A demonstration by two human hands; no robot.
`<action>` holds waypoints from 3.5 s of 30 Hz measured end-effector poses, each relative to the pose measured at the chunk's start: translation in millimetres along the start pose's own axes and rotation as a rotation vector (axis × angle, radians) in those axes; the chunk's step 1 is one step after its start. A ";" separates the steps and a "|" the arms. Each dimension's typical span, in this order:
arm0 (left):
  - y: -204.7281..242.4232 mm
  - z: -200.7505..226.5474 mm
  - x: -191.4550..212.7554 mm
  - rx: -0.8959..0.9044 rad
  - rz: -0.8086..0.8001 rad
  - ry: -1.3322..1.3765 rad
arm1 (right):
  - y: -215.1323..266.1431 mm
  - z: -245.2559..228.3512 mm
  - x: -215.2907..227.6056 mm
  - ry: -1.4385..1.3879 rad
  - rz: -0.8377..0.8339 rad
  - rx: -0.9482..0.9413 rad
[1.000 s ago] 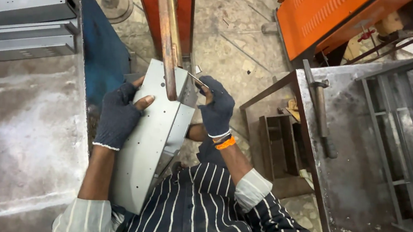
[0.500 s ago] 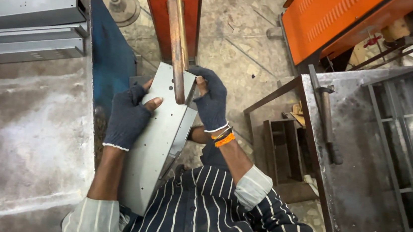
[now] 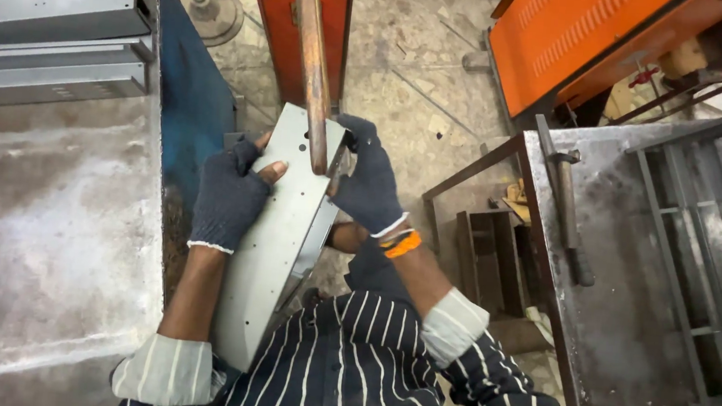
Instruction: The person assembles a metal frame by inserting a metal sheet into a frame structure and securing it with a hammer. They repeat this process with another metal sheet, ensuring the components are properly aligned and fastened.
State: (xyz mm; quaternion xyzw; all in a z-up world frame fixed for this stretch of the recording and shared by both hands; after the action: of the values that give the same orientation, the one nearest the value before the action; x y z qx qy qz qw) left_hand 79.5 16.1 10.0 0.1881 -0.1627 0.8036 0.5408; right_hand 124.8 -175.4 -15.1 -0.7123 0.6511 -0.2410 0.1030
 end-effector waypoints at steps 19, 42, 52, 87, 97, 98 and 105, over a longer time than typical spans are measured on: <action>13.2 -12.7 9.7 0.014 -0.041 0.101 | 22.7 10.0 -4.2 0.060 0.147 -0.021; 15.3 -13.8 9.8 -0.042 -0.043 0.127 | 17.0 71.7 -1.7 -0.480 -0.102 -0.301; 15.9 -18.8 8.3 -0.038 -0.041 0.045 | 13.1 89.0 -7.9 -0.445 0.017 -0.250; 4.8 -5.0 11.1 0.001 -0.131 0.032 | 34.7 26.8 -1.6 -0.041 0.121 0.016; -3.1 -5.3 6.6 -0.203 -0.080 0.081 | 22.6 7.7 8.3 0.028 0.135 0.061; -5.9 -7.7 5.3 -0.111 -0.088 0.136 | 17.4 8.5 8.4 0.050 0.130 0.048; -20.3 -16.9 -4.4 -0.024 -0.051 0.175 | 1.3 14.9 10.8 0.047 0.108 0.083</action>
State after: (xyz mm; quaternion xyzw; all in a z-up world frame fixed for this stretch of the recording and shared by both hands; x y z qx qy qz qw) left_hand 97.8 27.8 -5.7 0.1149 -0.1198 0.8009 0.5754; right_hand 131.2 -188.6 -26.4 -0.6656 0.6801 -0.2783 0.1299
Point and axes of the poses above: each hand's wrist, its own y-axis away from the middle knuckle, its own x-axis out of the back of the hand, z = x × y, the point moved 8 cm from there along -y, towards the middle knuckle, and after that the axes turned 9 degrees about z, right-handed, at the moved point
